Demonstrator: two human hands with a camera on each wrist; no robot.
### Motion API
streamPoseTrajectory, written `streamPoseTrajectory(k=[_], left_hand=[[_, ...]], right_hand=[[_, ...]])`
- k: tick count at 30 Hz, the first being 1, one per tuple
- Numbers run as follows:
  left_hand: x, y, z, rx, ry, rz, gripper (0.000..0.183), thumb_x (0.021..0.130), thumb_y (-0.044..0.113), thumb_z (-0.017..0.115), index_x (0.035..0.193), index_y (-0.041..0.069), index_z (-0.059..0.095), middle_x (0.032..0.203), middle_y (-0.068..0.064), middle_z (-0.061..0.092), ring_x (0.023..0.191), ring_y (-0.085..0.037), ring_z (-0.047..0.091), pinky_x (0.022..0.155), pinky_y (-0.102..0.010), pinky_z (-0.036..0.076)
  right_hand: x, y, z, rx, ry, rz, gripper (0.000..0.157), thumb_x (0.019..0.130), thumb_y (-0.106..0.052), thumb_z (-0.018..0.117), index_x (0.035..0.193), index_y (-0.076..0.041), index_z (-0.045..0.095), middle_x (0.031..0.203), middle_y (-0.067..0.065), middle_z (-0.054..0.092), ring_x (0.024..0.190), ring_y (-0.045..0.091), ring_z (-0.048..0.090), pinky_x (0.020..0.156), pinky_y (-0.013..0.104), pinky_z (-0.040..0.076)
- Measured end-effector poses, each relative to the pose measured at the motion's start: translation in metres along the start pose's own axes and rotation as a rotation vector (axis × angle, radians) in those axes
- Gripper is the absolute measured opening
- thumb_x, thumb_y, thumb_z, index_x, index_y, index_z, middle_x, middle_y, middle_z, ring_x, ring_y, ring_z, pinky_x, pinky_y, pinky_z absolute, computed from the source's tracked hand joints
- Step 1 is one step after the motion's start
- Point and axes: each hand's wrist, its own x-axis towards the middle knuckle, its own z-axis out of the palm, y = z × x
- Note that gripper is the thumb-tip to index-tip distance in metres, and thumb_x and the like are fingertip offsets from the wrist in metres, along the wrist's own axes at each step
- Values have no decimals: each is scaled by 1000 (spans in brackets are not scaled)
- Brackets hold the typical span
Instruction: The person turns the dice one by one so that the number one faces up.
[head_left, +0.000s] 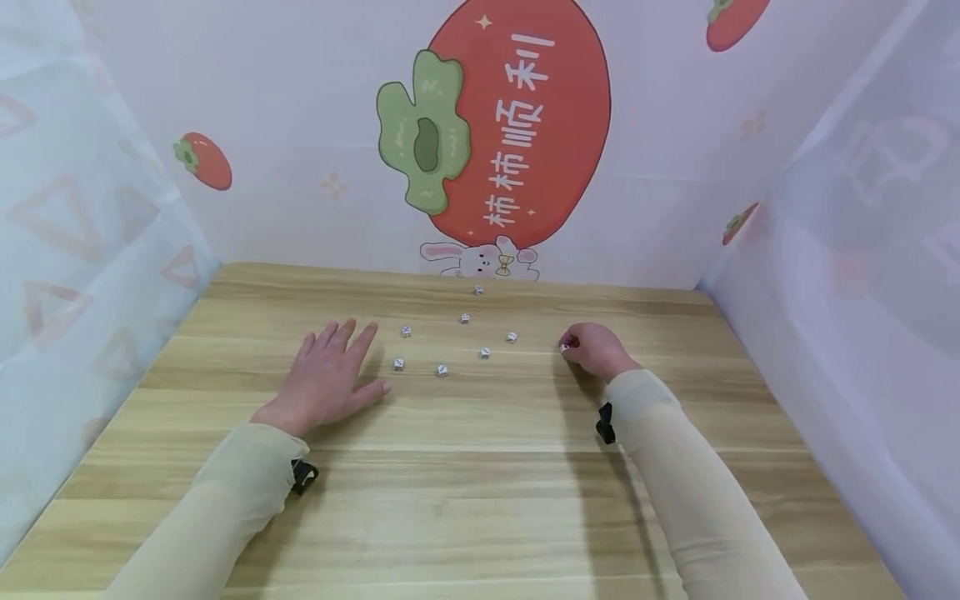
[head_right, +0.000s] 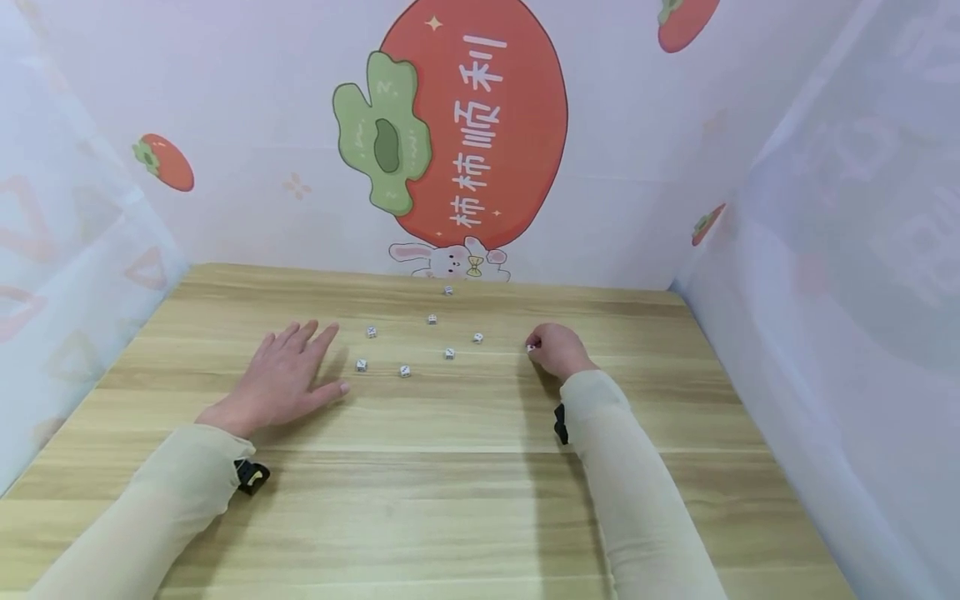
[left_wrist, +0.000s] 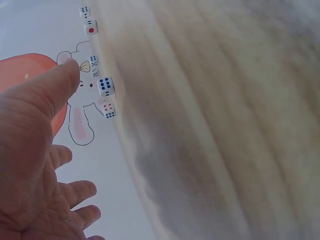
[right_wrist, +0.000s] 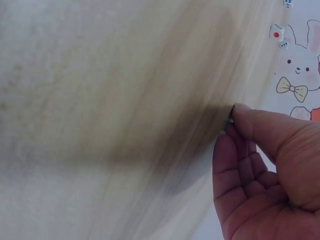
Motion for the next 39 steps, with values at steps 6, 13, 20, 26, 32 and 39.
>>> streamPoseTrajectory(k=[6, 13, 20, 26, 32, 39], left_hand=[[6, 3, -1, -12, 11, 34, 92, 97, 53, 68, 164, 5, 27, 161, -33, 34, 148, -54, 32, 119, -73, 19], [13, 11, 0, -28, 14, 75, 86, 97, 46, 72, 160, 1, 35, 151, -32, 49, 138, -51, 49, 115, -64, 36], [21, 18, 1, -44, 16, 97, 75, 96, 40, 76, 154, 3, 47, 141, -25, 61, 127, -47, 59, 109, -59, 45], [26, 23, 2, -56, -5, 104, 59, 95, 32, 77, 144, 3, 59, 131, -22, 66, 120, -40, 63, 104, -54, 50], [29, 26, 4, -75, -38, 111, 47, 96, 25, 77, 136, 4, 65, 122, -18, 67, 113, -32, 65, 97, -50, 54], [35, 27, 8, -71, -59, 116, 37, 95, 19, 76, 129, 5, 69, 112, -13, 67, 101, -27, 63, 91, -47, 55]], right_hand=[[3, 5, -2, -3, 4, -28, 20, 98, -11, 68, 114, -1, 74, 111, 13, 72, 101, 27, 63, 98, 46, 51], [3, 5, -2, 26, -9, -27, 20, 98, -12, 67, 114, -1, 74, 110, 13, 72, 101, 27, 62, 98, 46, 51], [4, 6, -2, 37, -14, -14, 20, 99, -12, 67, 115, -2, 74, 110, 13, 71, 100, 26, 61, 97, 46, 51], [5, 5, -3, 47, -28, -4, 22, 99, -12, 68, 117, -1, 74, 112, 13, 71, 101, 27, 61, 97, 45, 51], [6, 7, -2, 53, -29, -11, 23, 99, -13, 68, 118, -2, 74, 112, 12, 72, 101, 26, 61, 97, 45, 50], [4, 8, -2, 64, -25, 2, 21, 99, -13, 69, 117, -3, 74, 111, 12, 72, 101, 26, 60, 97, 45, 49]])
